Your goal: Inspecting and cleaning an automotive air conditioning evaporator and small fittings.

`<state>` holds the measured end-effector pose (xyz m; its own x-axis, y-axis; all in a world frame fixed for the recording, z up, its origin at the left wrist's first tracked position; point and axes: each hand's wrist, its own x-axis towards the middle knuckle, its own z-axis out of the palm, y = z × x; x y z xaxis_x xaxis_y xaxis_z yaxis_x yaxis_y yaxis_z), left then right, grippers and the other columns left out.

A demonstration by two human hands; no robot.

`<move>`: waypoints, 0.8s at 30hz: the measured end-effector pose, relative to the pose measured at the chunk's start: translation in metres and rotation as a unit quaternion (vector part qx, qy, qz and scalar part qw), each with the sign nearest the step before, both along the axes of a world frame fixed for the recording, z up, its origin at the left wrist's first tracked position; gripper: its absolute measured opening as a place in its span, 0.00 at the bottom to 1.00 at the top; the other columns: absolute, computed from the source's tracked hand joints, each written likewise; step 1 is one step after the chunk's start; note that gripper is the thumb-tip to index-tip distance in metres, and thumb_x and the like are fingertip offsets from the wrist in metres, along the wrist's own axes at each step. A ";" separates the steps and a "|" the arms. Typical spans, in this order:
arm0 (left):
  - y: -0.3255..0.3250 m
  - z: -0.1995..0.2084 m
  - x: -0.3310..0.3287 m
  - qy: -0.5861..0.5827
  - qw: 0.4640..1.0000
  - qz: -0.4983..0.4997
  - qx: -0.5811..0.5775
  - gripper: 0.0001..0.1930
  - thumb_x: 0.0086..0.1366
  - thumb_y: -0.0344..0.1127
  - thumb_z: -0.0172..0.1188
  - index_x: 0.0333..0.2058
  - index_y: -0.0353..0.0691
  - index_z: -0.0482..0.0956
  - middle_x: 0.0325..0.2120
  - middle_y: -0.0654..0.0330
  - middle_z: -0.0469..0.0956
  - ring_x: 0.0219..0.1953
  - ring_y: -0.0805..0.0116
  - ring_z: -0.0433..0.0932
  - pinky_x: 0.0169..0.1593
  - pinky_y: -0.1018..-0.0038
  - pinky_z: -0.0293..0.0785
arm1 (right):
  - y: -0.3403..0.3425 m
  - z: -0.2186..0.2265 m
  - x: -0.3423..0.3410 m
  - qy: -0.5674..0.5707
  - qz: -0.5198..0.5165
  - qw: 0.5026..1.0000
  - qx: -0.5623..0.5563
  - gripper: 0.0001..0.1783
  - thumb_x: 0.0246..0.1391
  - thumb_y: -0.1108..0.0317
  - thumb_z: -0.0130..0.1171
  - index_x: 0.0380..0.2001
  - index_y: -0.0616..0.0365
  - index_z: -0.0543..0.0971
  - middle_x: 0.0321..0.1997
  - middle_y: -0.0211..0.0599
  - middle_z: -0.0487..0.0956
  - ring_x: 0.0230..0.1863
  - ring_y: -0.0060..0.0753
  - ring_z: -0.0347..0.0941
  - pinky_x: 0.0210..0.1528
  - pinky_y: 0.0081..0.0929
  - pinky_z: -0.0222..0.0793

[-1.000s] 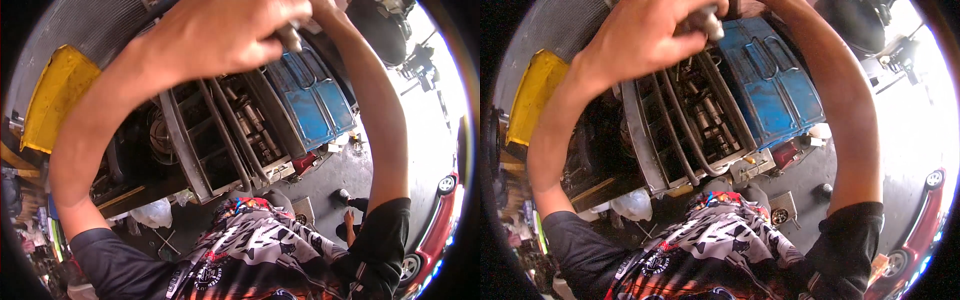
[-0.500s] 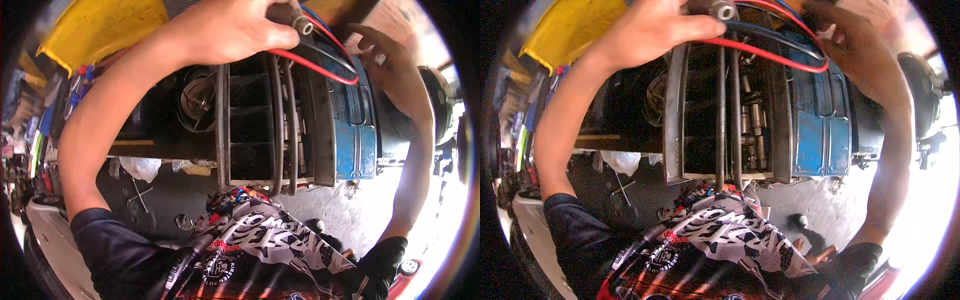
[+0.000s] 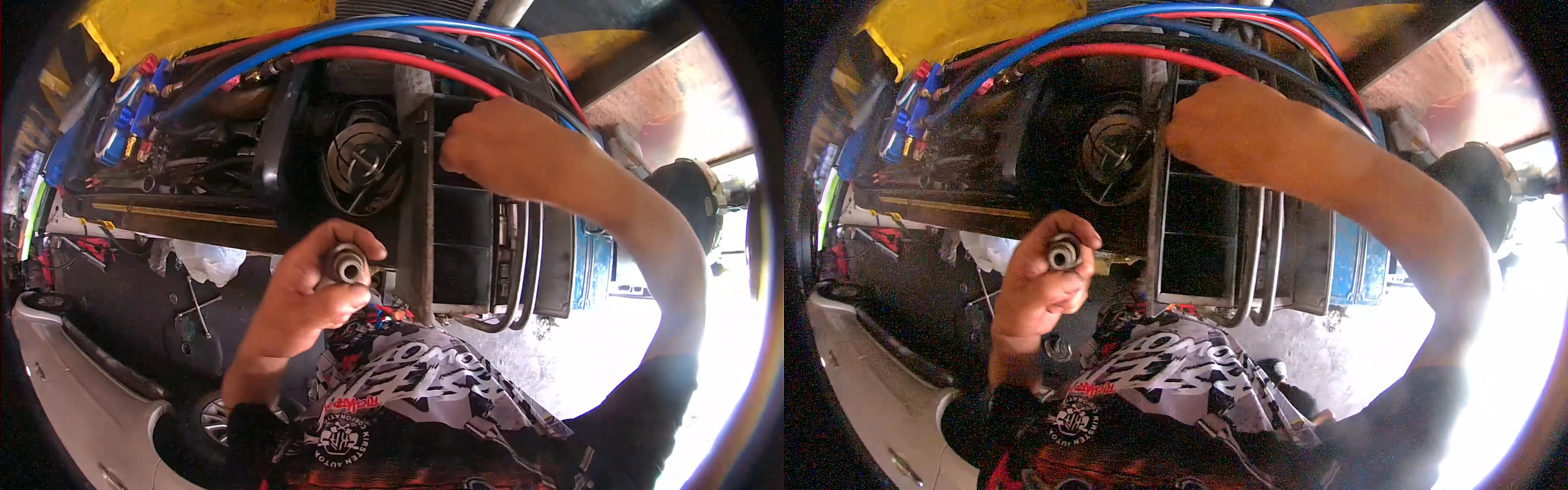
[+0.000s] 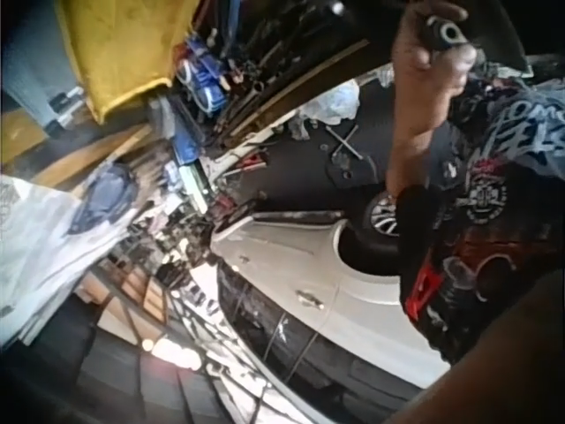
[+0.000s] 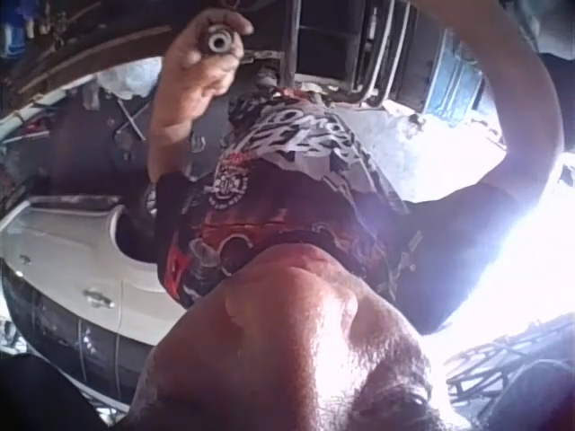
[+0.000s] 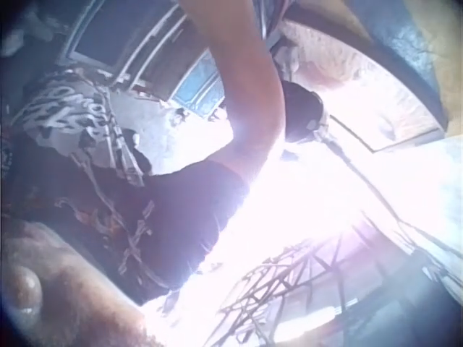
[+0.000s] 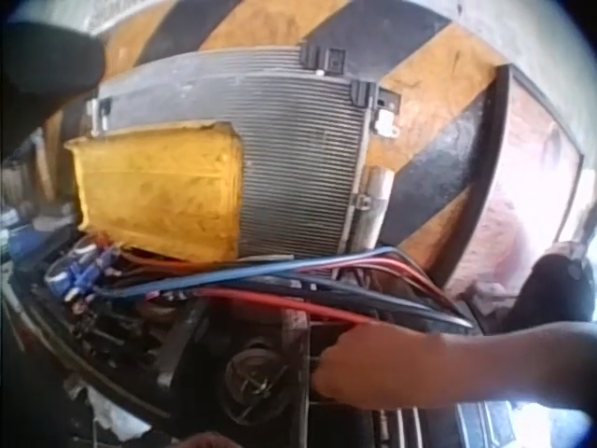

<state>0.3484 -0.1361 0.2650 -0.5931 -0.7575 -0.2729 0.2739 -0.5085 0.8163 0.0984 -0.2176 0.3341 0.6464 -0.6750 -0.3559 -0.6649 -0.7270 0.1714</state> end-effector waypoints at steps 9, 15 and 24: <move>-0.007 -0.041 0.000 0.100 0.994 0.048 0.024 0.21 0.56 0.32 0.52 0.48 0.32 0.64 0.20 0.64 0.65 0.12 0.83 0.55 0.13 0.84 0.49 | -0.015 -0.037 -0.007 0.034 -0.013 0.999 0.000 0.09 0.46 0.70 0.56 0.32 0.55 0.82 0.31 0.42 0.79 0.38 0.45 0.77 0.44 0.38 0.73; -0.015 -0.061 0.003 0.156 0.986 0.049 0.037 0.24 0.61 0.37 0.48 0.56 0.39 0.63 0.29 0.62 0.69 0.15 0.78 0.61 0.16 0.81 0.54 | -0.018 -0.043 0.001 0.057 -0.075 0.995 0.014 0.06 0.44 0.70 0.56 0.24 0.58 0.81 0.29 0.39 0.78 0.38 0.44 0.77 0.42 0.38 0.72; -0.023 -0.058 -0.006 0.030 0.993 0.100 -0.048 0.18 0.63 0.30 0.51 0.53 0.38 0.66 0.28 0.66 0.70 0.20 0.82 0.65 0.21 0.84 0.61 | 0.004 -0.012 0.005 0.115 -0.142 0.983 -0.029 0.05 0.47 0.69 0.56 0.24 0.57 0.81 0.30 0.39 0.77 0.38 0.42 0.76 0.41 0.37 0.72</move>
